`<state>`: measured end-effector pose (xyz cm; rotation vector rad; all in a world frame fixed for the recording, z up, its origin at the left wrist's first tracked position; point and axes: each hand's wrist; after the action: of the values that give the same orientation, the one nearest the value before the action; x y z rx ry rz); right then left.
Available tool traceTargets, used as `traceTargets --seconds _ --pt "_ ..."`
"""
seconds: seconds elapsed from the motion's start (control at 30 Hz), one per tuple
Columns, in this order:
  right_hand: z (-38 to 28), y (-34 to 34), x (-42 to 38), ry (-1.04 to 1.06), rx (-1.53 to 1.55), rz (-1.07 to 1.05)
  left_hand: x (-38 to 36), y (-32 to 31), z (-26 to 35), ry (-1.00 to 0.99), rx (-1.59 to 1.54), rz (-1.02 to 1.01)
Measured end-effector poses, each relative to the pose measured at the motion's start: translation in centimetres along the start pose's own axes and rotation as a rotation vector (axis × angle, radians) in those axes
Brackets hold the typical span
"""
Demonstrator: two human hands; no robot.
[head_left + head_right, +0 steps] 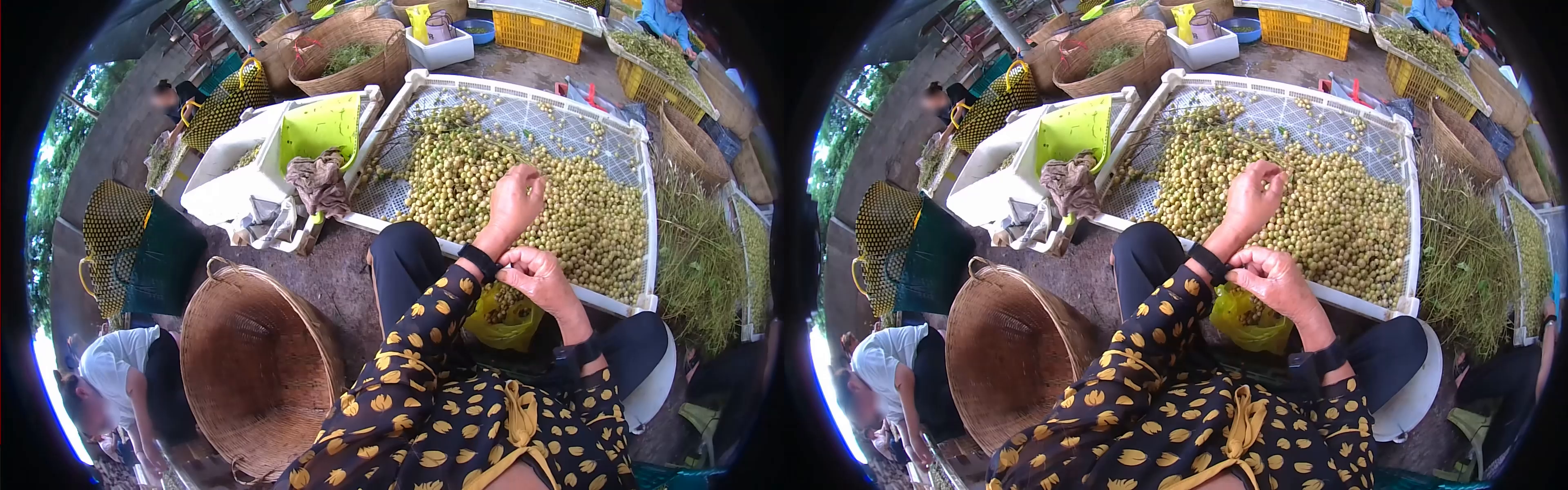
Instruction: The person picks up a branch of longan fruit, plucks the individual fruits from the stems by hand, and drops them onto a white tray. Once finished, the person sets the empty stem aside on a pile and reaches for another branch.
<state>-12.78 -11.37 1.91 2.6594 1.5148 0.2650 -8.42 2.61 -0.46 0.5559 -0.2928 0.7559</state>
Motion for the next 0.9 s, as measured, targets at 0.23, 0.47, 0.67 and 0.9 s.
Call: traceTargets --seconds 0.23,0.47,0.67,0.9 --pt "-0.1 -0.5 -0.2 -0.013 0.007 0.002 -0.5 -0.4 -1.0 0.030 0.013 -0.034" --pt "1.0 -1.2 -0.6 -0.082 0.292 0.080 -1.0 1.3 0.2 -0.198 0.522 -0.282" --pt "1.5 -2.3 -0.3 -0.068 0.282 0.058 -2.2 1.1 -1.6 -0.326 0.729 -0.521" --pt "-0.7 0.2 -0.3 -0.064 0.250 0.184 -1.2 3.5 0.4 0.737 -0.627 -0.400"
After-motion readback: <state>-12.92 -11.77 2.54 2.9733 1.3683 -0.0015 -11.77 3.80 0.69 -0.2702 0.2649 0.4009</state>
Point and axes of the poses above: each hand's wrist, its own x-axis towards the middle knuckle, its own y-axis out of the back of the hand, z = x × y, and after that the axes turned 6 degrees about y, right-handed
